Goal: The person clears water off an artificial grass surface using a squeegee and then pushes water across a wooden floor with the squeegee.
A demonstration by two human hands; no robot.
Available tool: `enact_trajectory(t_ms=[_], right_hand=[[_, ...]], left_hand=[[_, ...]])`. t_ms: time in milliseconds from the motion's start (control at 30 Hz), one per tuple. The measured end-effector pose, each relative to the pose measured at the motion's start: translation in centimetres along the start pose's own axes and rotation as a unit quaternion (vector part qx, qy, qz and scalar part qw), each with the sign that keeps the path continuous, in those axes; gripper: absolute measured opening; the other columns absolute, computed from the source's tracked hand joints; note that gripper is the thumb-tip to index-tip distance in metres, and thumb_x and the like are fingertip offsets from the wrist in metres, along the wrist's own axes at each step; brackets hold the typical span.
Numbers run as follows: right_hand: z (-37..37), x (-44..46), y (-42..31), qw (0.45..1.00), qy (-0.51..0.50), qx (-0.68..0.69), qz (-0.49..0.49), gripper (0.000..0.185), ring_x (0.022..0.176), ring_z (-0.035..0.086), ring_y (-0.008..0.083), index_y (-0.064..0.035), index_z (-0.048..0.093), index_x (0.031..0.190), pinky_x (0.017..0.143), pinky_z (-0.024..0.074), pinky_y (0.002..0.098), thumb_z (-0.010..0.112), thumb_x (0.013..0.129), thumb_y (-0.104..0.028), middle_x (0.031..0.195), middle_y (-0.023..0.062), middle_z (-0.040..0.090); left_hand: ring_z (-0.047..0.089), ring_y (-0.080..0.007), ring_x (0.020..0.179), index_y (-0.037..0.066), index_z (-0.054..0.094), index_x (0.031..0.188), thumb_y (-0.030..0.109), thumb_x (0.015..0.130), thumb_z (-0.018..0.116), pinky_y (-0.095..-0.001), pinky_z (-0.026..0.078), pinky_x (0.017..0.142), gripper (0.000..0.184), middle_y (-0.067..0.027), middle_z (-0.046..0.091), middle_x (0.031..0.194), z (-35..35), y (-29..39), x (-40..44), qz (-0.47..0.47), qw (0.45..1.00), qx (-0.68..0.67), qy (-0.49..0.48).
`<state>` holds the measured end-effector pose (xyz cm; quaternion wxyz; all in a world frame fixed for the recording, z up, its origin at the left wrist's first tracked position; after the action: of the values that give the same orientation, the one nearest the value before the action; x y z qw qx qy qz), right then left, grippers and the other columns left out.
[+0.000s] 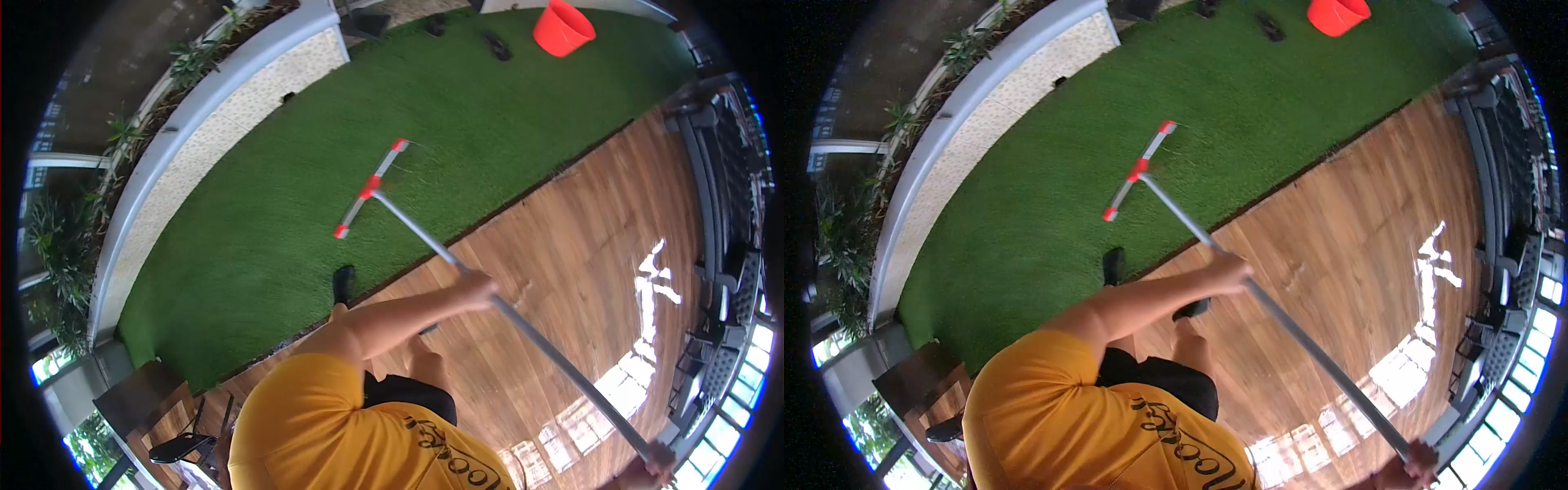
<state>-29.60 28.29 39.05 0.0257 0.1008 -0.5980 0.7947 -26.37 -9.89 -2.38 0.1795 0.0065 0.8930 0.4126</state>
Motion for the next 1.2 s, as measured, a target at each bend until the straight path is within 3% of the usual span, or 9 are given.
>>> enact_trajectory(t_ms=[300, 467, 667, 833, 933, 967, 1033, 1067, 1200], right_hand=[[33.9, -8.9, 42.8, 0.945, 0.028, 0.248, 0.210, 0.035, 0.059, 0.033, 0.0142, -0.0134, 0.032, 0.061, 0.066, 0.0356, 0.0335, 0.049, 0.090, -0.022, 0.059, -0.0001, 0.032], [29.5, -8.1, 48.3, 0.948, 0.017, 0.221, 0.228, 0.036, 0.058, 0.034, 0.0144, -0.0140, 0.030, 0.059, 0.071, 0.0368, 0.0345, 0.046, 0.091, -0.018, 0.057, 0.0003, 0.030], [5.7, -3.0, 38.4, 0.948, 0.136, 0.188, 0.217, 0.039, 0.055, 0.033, 0.0131, -0.0163, 0.030, 0.056, 0.067, 0.0341, 0.0320, 0.046, 0.092, -0.013, 0.052, -0.0015, 0.029], [-11.0, -4.5, 10.7, 0.967, 0.231, -0.006, 0.111, 0.037, 0.059, 0.036, 0.0122, -0.0135, 0.034, 0.060, 0.069, 0.0379, 0.0290, 0.053, 0.090, -0.025, 0.056, -0.0028, 0.031], [-13.3, -5.5, -2.5, 0.990, 0.111, -0.054, 0.069, 0.036, 0.060, 0.036, 0.0112, -0.0135, 0.035, 0.061, 0.068, 0.0364, 0.0270, 0.057, 0.087, -0.026, 0.061, -0.0039, 0.033], [-16.1, -6.5, -7.0, 0.931, 0.143, -0.335, 0.027, 0.032, 0.057, 0.043, 0.0142, -0.0131, 0.044, 0.064, 0.061, 0.0388, 0.0283, 0.059, 0.085, -0.030, 0.063, -0.0020, 0.042], [-18.8, -8.4, -13.3, 0.589, 0.173, -0.788, -0.047, 0.030, 0.051, 0.056, 0.0202, -0.0122, 0.062, 0.069, 0.046, 0.0437, 0.0308, 0.064, 0.082, -0.039, 0.066, 0.0017, 0.061], [-18.7, -8.4, -14.1, 0.589, 0.185, -0.784, -0.063, 0.035, 0.050, 0.055, 0.0211, -0.0100, 0.062, 0.070, 0.051, 0.0445, 0.0297, 0.061, 0.083, -0.042, 0.065, 0.0007, 0.061], [-11.3, -1.5, -12.5, 0.961, 0.109, -0.232, -0.101, 0.028, 0.052, 0.047, 0.0176, -0.0108, 0.052, 0.067, 0.054, 0.0402, 0.0295, 0.058, 0.083, -0.033, 0.062, -0.0002, 0.050]], left_hand=[[0.051, -0.0290, 0.112, 0.019, 0.069, 0.090, 0.017, 0.084, 0.061, -0.0737, 0.017, 0.100, 0.009, -0.0094, 0.058, 0.105, -16.6, -50.4, -20.3, -0.422, 0.881, 0.170, 0.128], [0.048, -0.0313, 0.116, 0.018, 0.069, 0.094, 0.014, 0.080, 0.064, -0.0735, 0.015, 0.102, 0.015, -0.0095, 0.058, 0.108, -11.1, -52.0, -14.5, -0.429, 0.889, 0.150, 0.046], [0.062, -0.0328, 0.090, 0.009, 0.070, 0.085, 0.011, 0.072, 0.066, -0.0514, 0.047, 0.086, 0.014, -0.0143, 0.066, 0.085, 0.7, -32.2, 2.7, -0.210, 0.959, 0.169, -0.091], [0.067, -0.0336, 0.080, 0.008, 0.071, 0.081, 0.014, 0.067, 0.065, -0.0453, 0.052, 0.071, 0.016, -0.0160, 0.068, 0.080, 14.9, -3.9, 11.9, 0.035, 0.983, 0.117, -0.137], [0.059, -0.0396, 0.102, 0.005, 0.069, 0.095, 0.016, 0.073, 0.063, -0.0783, 0.032, 0.085, 0.025, -0.0202, 0.065, 0.100, 16.2, 10.3, 12.3, 0.021, 0.985, 0.027, -0.169], [0.058, -0.0399, 0.103, 0.002, 0.068, 0.094, 0.014, 0.071, 0.063, -0.0818, 0.028, 0.085, 0.026, -0.0200, 0.065, 0.098, 16.9, 13.2, 12.6, 0.044, 0.987, -0.007, -0.156], [0.056, -0.0389, 0.106, 0.003, 0.067, 0.097, 0.015, 0.074, 0.060, -0.0838, 0.026, 0.082, 0.027, -0.0193, 0.064, 0.103, 17.9, 16.5, 12.9, 0.079, 0.976, 0.000, -0.202], [0.056, -0.0389, 0.106, 0.003, 0.067, 0.097, 0.015, 0.074, 0.060, -0.0838, 0.026, 0.082, 0.027, -0.0193, 0.064, 0.103, 17.5, 17.2, 12.8, 0.078, 0.977, 0.004, -0.196], [0.056, -0.0385, 0.106, 0.000, 0.066, 0.092, 0.016, 0.078, 0.056, -0.0831, 0.028, 0.081, 0.024, -0.0204, 0.063, 0.101, 12.9, 16.1, 10.0, 0.070, 0.989, -0.027, -0.129]])
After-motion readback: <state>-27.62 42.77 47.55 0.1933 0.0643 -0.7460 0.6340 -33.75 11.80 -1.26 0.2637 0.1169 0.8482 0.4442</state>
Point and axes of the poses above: each hand's wrist, its own x-axis towards the middle knuckle, its own z-axis out of the palm, y = z × x, the point moved 6 cm from there along x, towards the middle knuckle
